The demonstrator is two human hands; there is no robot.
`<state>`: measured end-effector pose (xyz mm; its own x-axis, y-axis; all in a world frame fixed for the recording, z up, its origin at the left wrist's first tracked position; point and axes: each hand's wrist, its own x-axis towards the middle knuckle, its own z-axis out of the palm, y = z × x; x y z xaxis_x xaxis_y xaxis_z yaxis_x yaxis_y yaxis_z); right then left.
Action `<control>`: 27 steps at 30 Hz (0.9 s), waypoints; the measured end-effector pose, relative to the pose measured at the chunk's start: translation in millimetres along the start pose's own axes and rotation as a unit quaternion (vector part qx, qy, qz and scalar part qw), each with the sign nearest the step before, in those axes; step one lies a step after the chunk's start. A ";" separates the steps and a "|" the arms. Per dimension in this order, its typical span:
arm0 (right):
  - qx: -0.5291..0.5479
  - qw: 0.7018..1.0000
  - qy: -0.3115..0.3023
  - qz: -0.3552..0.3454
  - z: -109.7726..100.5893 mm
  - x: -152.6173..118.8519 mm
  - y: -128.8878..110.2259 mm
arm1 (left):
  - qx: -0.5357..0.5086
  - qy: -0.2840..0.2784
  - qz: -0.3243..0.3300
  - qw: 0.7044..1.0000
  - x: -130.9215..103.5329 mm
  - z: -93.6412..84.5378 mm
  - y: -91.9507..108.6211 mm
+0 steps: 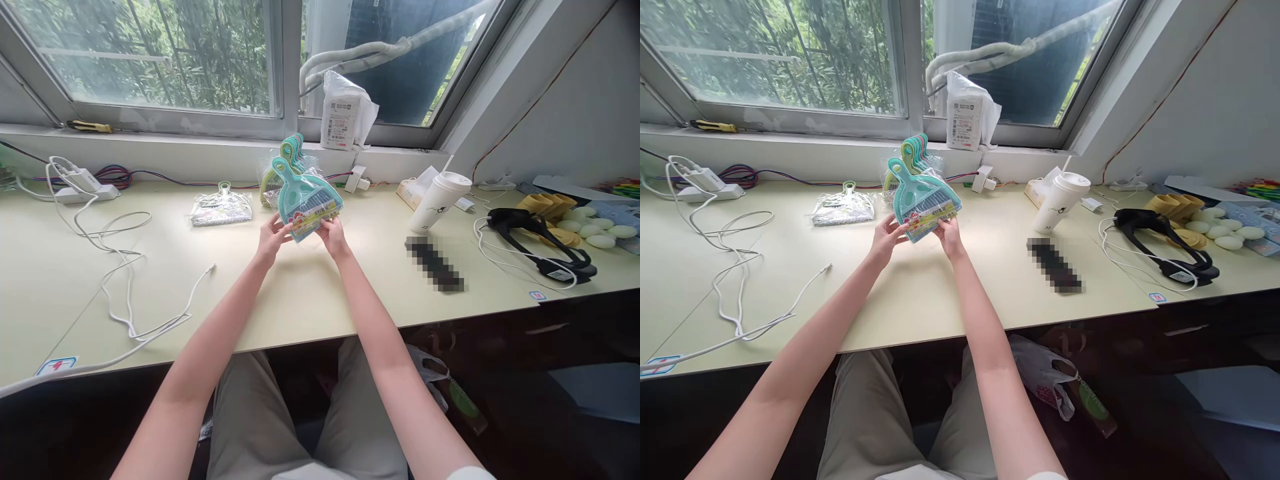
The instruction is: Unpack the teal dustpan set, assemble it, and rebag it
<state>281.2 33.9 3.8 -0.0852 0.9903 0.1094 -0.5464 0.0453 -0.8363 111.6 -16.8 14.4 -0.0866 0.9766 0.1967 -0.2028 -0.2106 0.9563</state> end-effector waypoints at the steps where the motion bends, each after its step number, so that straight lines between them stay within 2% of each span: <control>1: -0.003 1.000 0.002 -0.001 0.1 0.3 0.5 | 0.003 0.003 0.004 1.000 0.6 0.0 -0.9; 9: -0.038 0.999 0.023 -0.023 2.6 -0.1 3.8 | 0.033 0.009 0.032 0.999 3.7 1.5 -5.3; 15: -0.048 0.998 -0.019 -0.039 2.8 0.1 6.4 | 0.041 0.009 0.057 0.998 3.6 0.9 -3.4; 19: -0.053 0.998 -0.012 -0.027 -1.4 4.7 8.0 | 0.046 -0.008 0.061 0.997 1.2 0.5 1.1; 24: -0.043 0.998 -0.046 -0.020 -7.4 8.4 2.8 | 0.063 -0.029 0.072 0.995 -1.4 1.9 7.3; 27: -0.041 0.998 -0.045 -0.025 -6.5 7.2 1.7 | 0.063 -0.029 0.072 0.995 -1.8 2.7 9.1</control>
<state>285.1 42.0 -0.4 -0.1349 0.9710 0.1972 -0.4825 0.1094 -0.8690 112.5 -20.3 23.4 -0.0489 0.9381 0.3430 -0.0685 -0.3458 0.9358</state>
